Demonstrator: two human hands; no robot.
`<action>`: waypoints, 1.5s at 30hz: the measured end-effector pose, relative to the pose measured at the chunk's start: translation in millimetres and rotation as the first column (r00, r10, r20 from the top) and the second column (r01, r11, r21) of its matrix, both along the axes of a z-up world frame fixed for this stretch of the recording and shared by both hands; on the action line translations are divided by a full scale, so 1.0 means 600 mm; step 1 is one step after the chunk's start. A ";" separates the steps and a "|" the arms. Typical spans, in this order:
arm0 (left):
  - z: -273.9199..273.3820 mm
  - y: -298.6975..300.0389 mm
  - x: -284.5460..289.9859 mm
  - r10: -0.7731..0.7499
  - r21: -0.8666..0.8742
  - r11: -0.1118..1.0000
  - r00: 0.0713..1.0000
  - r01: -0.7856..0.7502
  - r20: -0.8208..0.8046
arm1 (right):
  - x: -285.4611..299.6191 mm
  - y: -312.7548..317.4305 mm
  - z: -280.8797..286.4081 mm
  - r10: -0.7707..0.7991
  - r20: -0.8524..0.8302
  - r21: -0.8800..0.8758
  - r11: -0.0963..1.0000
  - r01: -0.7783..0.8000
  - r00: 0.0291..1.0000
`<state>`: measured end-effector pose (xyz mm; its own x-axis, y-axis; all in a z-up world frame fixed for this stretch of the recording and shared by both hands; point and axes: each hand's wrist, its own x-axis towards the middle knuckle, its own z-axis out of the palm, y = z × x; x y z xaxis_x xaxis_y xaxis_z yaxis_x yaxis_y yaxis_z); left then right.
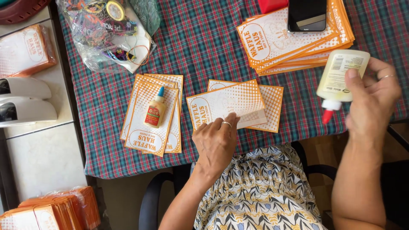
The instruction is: The person applies glue from a bottle to the edges of orange paper bags and folds them to secure the seams. They repeat this process for several bags, placing them into a stack after each one is glued and folded.
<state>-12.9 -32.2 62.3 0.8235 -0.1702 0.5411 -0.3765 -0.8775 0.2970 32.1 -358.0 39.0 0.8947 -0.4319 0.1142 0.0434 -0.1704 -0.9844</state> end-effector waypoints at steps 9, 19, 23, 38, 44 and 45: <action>-0.015 -0.010 -0.009 -0.019 -0.015 1.000 0.993 0.018 -0.115 | 0.023 -0.044 0.028 0.067 -0.257 -0.332 0.931 -0.154 0.964; -0.038 -0.009 -0.019 0.010 -0.045 0.999 1.000 -0.010 -0.004 | 0.017 -0.060 0.048 0.147 -0.525 -0.326 0.875 -0.358 0.838; -0.042 -0.024 -0.026 0.021 -0.154 0.988 1.000 -0.024 -0.019 | 0.010 -0.062 0.042 0.208 -0.494 -0.200 0.918 -0.343 0.844; -0.033 -0.037 0.028 -0.151 -0.112 0.985 0.976 0.134 -0.157 | 0.011 0.101 0.011 0.162 0.115 0.163 0.970 -0.180 0.980; -0.054 -0.033 0.036 -0.200 -0.303 0.946 0.946 0.118 -0.256 | 0.016 0.138 0.008 0.217 0.152 0.043 0.973 -0.226 0.964; -0.062 -0.034 0.039 -0.198 -0.309 0.946 0.933 0.102 -0.301 | 0.020 0.146 0.006 0.249 0.187 0.052 0.964 -0.262 0.950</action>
